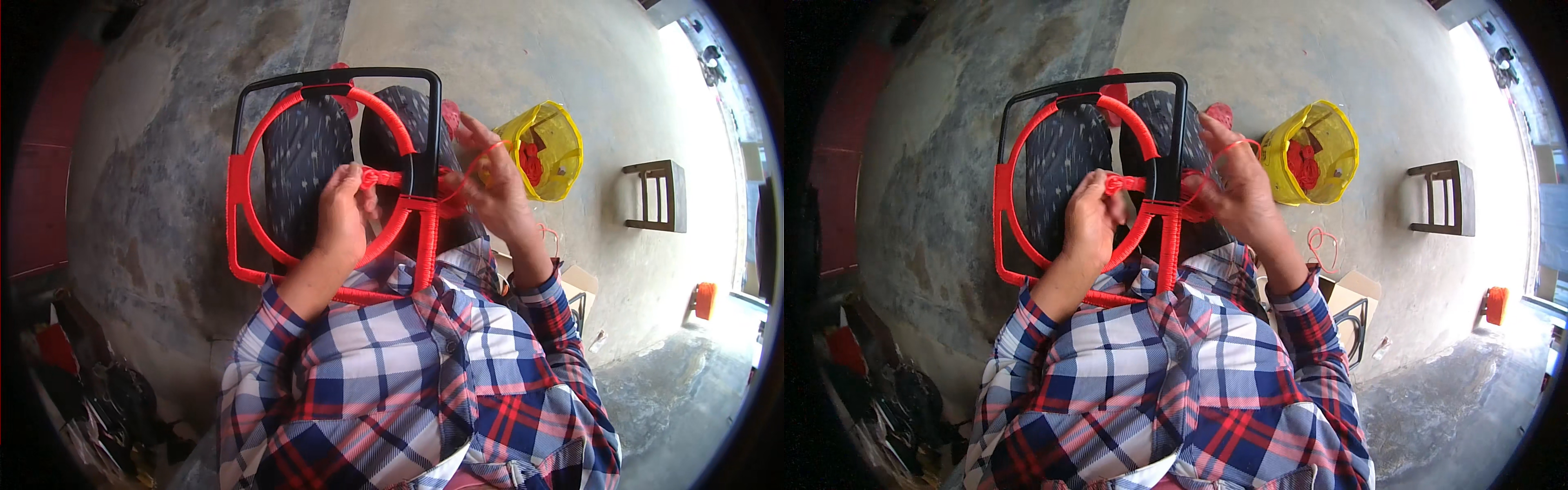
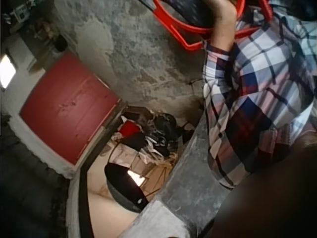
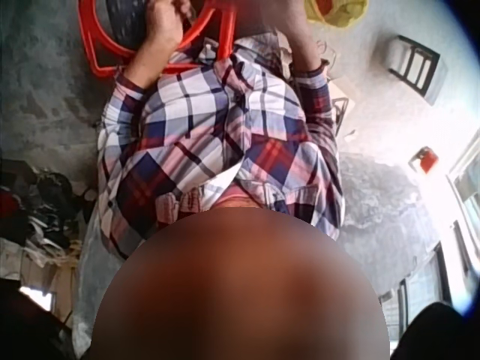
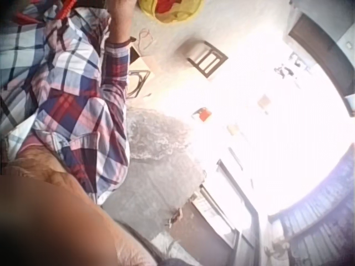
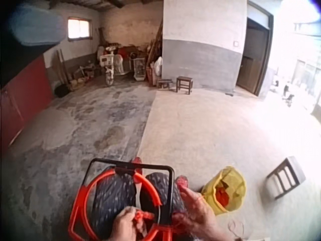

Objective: The recorder wraps a red plastic rope around a black chair frame as part of furniture assembly.

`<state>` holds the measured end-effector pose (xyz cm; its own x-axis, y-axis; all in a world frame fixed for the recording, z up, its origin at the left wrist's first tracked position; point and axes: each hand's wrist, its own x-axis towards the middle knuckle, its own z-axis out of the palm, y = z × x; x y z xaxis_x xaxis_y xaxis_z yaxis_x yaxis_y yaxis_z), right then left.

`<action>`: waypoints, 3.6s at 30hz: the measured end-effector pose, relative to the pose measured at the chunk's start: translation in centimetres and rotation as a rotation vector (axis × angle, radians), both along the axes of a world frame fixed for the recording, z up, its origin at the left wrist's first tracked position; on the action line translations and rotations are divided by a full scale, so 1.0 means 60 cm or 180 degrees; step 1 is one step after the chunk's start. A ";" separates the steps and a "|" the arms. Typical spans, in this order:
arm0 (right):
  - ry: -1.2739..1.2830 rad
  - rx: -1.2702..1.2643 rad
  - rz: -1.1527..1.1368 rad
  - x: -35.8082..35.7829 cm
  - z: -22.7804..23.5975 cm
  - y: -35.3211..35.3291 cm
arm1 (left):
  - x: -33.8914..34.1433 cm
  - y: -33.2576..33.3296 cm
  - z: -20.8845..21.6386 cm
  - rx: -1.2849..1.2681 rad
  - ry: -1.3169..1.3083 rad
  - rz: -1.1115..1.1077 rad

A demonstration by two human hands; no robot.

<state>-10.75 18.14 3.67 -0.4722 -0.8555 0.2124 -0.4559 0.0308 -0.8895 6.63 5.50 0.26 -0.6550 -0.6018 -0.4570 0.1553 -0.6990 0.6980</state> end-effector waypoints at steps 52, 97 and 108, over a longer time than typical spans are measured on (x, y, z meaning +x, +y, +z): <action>-0.2524 0.0724 -0.0203 0.033 -0.034 0.172 | 0.009 0.011 0.007 0.0639 0.0278 -0.1034; -0.3199 0.0813 -0.0149 0.080 -0.008 0.033 | -0.011 0.017 0.019 -0.0040 0.0038 -0.1373; -0.3181 0.0938 -0.0101 0.078 0.003 0.027 | -0.015 0.019 0.032 -0.0148 -0.0048 -0.1272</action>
